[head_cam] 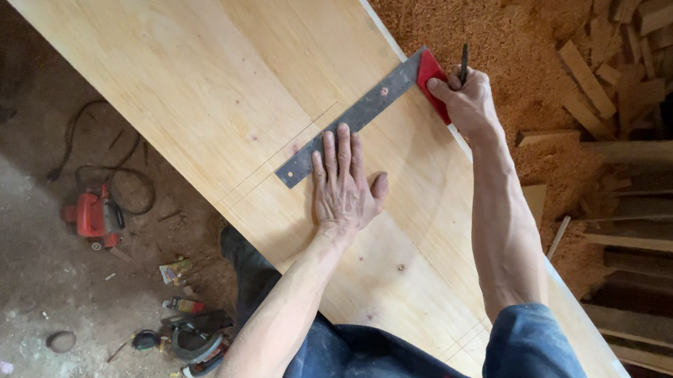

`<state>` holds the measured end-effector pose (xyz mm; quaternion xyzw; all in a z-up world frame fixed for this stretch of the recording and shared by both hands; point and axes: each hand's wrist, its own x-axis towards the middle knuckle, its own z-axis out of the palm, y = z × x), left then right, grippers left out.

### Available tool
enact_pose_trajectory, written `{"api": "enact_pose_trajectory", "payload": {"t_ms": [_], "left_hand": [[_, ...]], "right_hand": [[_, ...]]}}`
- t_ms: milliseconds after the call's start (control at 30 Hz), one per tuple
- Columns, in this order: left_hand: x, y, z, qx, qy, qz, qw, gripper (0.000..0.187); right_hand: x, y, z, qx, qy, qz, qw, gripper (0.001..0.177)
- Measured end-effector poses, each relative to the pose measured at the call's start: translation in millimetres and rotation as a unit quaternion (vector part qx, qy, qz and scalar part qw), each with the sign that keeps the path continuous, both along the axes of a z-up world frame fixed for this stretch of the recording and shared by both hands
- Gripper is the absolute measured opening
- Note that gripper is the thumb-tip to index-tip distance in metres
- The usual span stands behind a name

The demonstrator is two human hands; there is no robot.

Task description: The person uses a combination square and a pencil to draw straight lines on a large wooden board. They repeatedly reposition the square and mark multiple lines across the surface.

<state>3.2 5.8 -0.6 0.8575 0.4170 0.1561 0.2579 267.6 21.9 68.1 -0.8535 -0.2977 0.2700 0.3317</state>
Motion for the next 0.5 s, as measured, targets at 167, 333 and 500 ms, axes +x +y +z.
{"api": "enact_pose_trajectory", "payload": {"t_ms": [167, 333, 500], "left_hand": [[-2.0, -1.4, 0.3, 0.011, 0.0, -0.001, 1.0, 0.089], [0.3, 1.3, 1.0, 0.009, -0.003, 0.003, 1.0, 0.09], [-2.3, -1.7, 1.2, 0.005, -0.004, 0.001, 1.0, 0.09]], "right_hand": [[0.1, -4.0, -3.7, 0.001, -0.015, 0.013, 1.0, 0.048], [1.3, 0.8, -2.2, 0.0, -0.009, 0.016, 1.0, 0.05], [-2.2, -2.2, -1.3, -0.015, -0.036, 0.026, 0.999, 0.049]]}}
